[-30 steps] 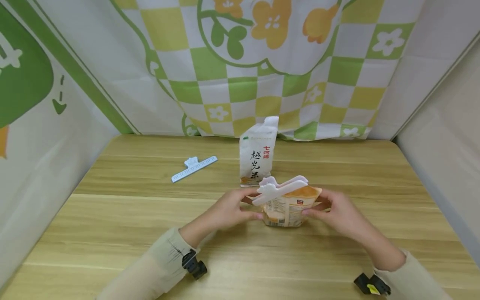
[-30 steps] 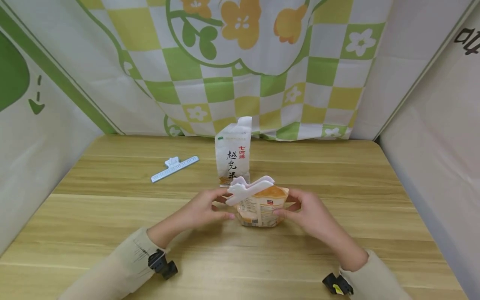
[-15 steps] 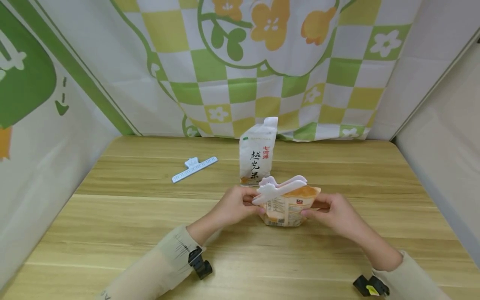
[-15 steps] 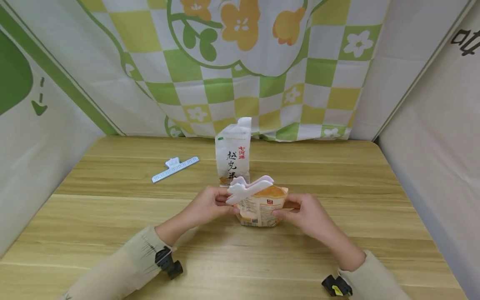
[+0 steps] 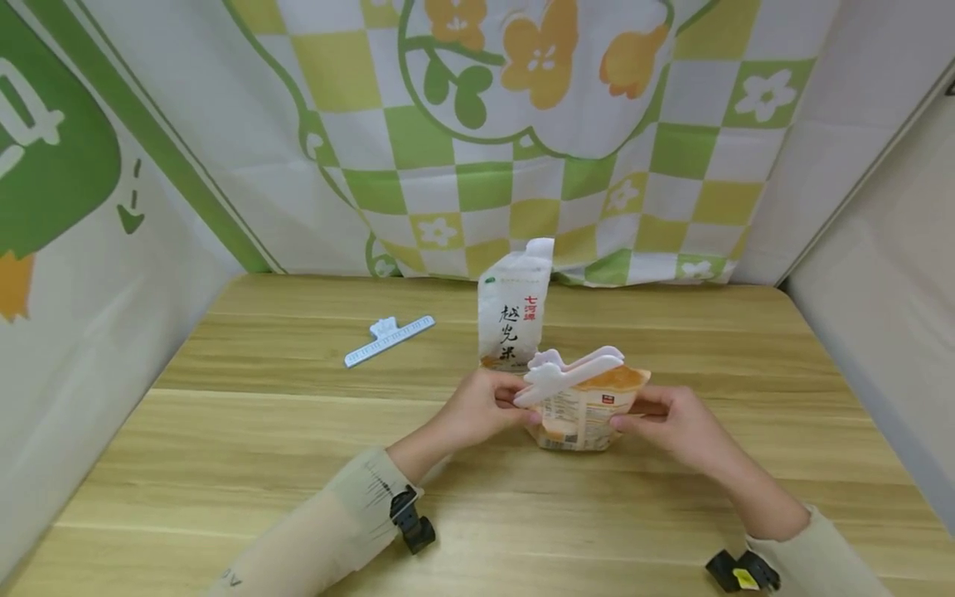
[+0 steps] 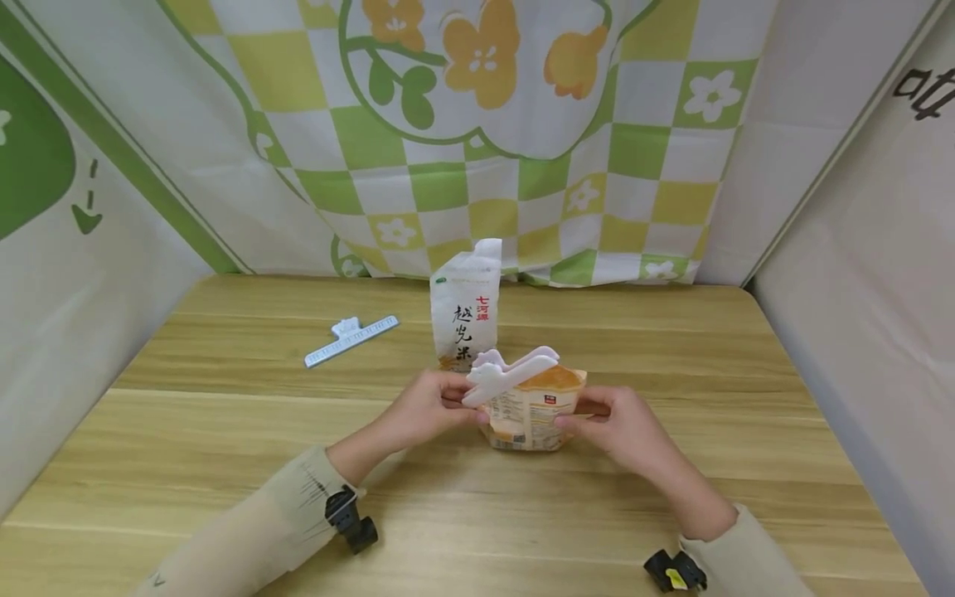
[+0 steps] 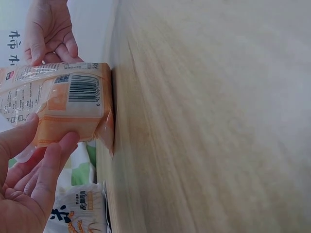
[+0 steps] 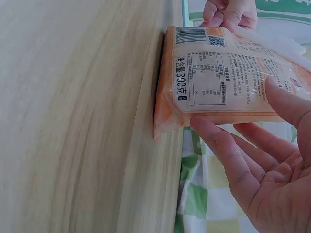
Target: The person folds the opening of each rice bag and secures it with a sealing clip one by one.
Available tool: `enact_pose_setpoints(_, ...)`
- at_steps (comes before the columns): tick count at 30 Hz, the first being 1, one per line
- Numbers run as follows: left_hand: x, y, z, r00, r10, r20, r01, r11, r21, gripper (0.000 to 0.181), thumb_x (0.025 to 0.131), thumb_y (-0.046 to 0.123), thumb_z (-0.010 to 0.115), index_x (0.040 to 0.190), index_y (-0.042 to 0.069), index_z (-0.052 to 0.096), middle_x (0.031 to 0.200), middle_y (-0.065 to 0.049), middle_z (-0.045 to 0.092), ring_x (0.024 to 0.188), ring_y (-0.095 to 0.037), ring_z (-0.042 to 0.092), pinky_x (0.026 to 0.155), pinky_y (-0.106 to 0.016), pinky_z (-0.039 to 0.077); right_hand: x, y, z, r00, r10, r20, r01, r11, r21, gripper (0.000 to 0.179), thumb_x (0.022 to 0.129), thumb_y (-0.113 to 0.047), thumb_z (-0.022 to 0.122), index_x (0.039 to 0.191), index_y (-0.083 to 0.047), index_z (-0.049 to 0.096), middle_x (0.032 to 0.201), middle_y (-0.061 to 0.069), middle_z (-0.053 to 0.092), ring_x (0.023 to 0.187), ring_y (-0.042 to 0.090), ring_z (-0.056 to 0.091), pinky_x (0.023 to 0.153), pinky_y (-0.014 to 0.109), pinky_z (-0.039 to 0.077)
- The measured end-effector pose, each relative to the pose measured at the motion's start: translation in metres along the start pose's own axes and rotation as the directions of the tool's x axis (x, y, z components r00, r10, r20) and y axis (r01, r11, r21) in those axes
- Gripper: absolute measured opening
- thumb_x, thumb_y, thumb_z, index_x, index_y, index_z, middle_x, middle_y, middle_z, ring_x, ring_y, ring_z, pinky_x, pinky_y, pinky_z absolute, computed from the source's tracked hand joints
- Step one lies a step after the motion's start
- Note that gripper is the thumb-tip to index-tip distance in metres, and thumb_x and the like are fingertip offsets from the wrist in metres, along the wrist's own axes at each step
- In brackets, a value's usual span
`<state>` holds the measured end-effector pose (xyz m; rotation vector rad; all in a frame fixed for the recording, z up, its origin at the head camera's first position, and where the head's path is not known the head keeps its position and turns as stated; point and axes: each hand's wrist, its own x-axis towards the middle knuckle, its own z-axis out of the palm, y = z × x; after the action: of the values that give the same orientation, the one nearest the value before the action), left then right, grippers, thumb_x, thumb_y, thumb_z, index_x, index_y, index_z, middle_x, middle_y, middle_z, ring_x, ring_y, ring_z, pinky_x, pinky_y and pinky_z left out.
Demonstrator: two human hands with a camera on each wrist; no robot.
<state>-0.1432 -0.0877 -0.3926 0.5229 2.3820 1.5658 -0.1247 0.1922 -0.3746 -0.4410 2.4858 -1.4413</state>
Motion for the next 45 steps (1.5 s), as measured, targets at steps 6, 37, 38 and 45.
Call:
enact_pose_setpoints(6, 0.009, -0.001, 0.004, 1.000, -0.001, 0.009, 0.001, 1.000, -0.008, 0.030, 0.082, 0.007, 0.080, 0.109, -0.005, 0.072, 0.104, -0.021, 0.074, 0.094, -0.025, 0.074, 0.075, -0.021, 0.059, -0.001, 0.005, -0.006, 1.000, 0.011, -0.007, -0.011, 1.000, -0.001, 0.042, 0.091, -0.018, 0.073, 0.122, 0.008, 0.064, 0.112, 0.022, 0.072, 0.090, 0.004, 0.070, 0.077, 0.022, 0.058)
enact_pose_setpoints(37, 0.049, 0.003, 0.041, 0.998, 0.020, -0.064, -0.020, 1.000, 0.000, 0.031, 0.082, 0.014, 0.082, 0.108, 0.000, 0.073, 0.100, -0.016, 0.075, 0.083, -0.014, 0.071, 0.068, -0.014, 0.054, -0.003, 0.027, -0.037, 0.987, 0.038, -0.155, -0.051, 0.995, -0.082, 0.041, 0.094, -0.018, 0.069, 0.123, 0.011, 0.063, 0.111, 0.025, 0.071, 0.085, -0.005, 0.067, 0.072, 0.019, 0.056)
enact_pose_setpoints(38, 0.050, 0.003, 0.042, 0.998, 0.021, -0.066, -0.021, 1.000, 0.000, 0.031, 0.082, 0.014, 0.082, 0.109, 0.000, 0.073, 0.099, -0.016, 0.075, 0.082, -0.013, 0.071, 0.067, -0.014, 0.054, -0.003, 0.028, -0.038, 0.986, 0.040, -0.159, -0.054, 0.995, -0.081, 0.041, 0.094, -0.018, 0.069, 0.123, 0.011, 0.063, 0.111, 0.025, 0.071, 0.085, -0.005, 0.066, 0.071, 0.019, 0.056)
enact_pose_setpoints(45, 0.058, 0.008, 0.046, 0.997, 0.015, -0.073, -0.013, 1.000, 0.027, 0.030, 0.083, 0.017, 0.081, 0.108, 0.002, 0.074, 0.098, -0.013, 0.076, 0.079, -0.008, 0.068, 0.067, -0.016, 0.054, -0.002, 0.032, -0.043, 0.981, 0.060, -0.187, -0.073, 0.996, -0.060, 0.043, 0.095, -0.019, 0.068, 0.123, 0.013, 0.061, 0.112, 0.026, 0.070, 0.085, -0.007, 0.065, 0.072, 0.018, 0.056)
